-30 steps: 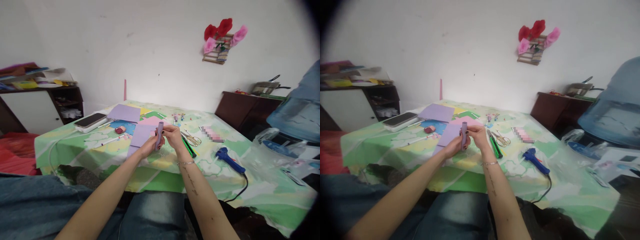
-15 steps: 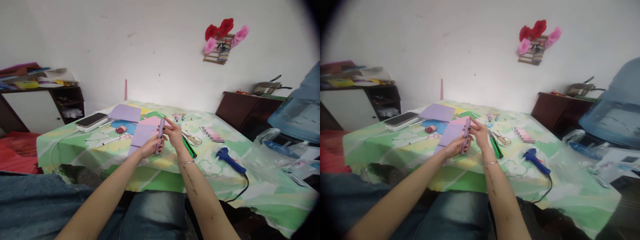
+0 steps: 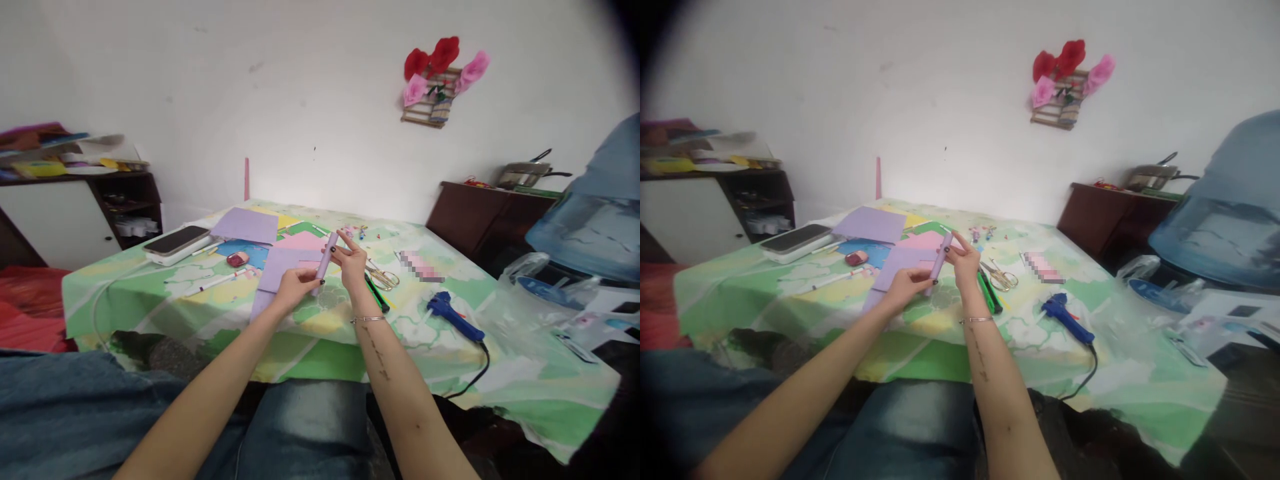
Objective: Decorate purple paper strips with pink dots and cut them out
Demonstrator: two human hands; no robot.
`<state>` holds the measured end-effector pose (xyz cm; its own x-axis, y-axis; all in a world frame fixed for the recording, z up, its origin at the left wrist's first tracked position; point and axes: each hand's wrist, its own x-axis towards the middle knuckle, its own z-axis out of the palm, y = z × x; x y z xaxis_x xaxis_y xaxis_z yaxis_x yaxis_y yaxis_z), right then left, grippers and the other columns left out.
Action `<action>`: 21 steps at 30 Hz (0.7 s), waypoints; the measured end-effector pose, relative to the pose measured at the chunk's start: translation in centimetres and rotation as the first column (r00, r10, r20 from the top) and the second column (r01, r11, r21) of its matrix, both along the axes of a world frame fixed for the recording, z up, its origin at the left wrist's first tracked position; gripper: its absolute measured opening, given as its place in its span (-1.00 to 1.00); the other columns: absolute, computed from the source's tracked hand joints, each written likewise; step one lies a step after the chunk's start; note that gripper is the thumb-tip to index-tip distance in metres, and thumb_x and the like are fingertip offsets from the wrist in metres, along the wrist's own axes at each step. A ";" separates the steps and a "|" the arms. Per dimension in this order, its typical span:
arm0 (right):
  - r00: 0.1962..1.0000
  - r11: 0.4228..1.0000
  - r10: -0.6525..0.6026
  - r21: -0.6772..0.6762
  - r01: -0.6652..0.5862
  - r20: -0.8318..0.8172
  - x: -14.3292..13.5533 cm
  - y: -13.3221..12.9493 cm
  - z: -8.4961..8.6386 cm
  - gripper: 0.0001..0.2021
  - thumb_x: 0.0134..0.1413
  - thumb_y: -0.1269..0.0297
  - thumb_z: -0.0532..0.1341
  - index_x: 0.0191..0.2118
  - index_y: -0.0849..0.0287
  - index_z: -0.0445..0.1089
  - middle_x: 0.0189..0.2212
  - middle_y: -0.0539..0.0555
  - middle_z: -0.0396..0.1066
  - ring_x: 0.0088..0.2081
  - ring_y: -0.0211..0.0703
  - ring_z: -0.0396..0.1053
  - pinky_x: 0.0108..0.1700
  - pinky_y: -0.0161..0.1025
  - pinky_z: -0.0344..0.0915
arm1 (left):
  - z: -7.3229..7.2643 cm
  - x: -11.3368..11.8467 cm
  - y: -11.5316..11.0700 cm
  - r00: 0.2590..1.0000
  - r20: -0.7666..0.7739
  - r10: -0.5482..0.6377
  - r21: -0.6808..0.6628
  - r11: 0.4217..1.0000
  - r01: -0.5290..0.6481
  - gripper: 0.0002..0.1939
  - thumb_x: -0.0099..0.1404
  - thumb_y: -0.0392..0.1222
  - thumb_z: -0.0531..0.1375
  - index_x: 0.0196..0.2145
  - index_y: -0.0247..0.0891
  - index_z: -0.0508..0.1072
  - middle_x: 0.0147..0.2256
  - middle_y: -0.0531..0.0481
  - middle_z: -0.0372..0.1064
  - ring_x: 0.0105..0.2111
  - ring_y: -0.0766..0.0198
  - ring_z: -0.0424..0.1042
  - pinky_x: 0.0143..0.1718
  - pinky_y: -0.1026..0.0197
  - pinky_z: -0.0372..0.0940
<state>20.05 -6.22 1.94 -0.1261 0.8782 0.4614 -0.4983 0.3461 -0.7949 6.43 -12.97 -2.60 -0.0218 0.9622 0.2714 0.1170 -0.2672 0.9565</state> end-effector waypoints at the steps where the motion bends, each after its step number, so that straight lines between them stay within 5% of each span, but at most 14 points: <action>1: 1.000 1.000 0.003 0.000 -0.003 0.013 0.0 0.1 0.0 -0.38 -0.26 0.33 0.37 0.06 0.18 0.36 -0.45 0.03 0.55 -0.38 -0.06 0.54 -0.15 0.02 0.47 | 0.0 0.0 0.0 1.000 -0.012 -0.002 -0.010 1.000 0.002 -0.74 0.29 -0.11 0.16 -0.15 -0.33 0.39 -0.17 -0.06 0.38 -0.23 0.24 0.41 -0.21 0.09 0.37; 21: 0.995 0.977 0.084 -0.202 -0.072 0.055 -0.1 1.7 -0.9 -0.51 -0.31 0.49 0.34 -0.10 0.24 0.39 -0.60 -0.03 0.50 -0.50 -0.13 0.51 -0.28 -0.09 0.51 | 0.4 0.0 -0.4 0.991 0.028 -0.133 -0.108 0.985 0.135 -0.75 0.30 -0.11 0.14 -0.14 -0.33 0.37 -0.26 -0.02 0.37 -0.37 0.34 0.39 -0.36 0.21 0.37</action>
<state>19.91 -4.49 1.04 -0.2209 0.9381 0.2669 -0.4645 0.1394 -0.8745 6.47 -13.39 -2.17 0.1046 0.9807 0.1649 0.0676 -0.1724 0.9827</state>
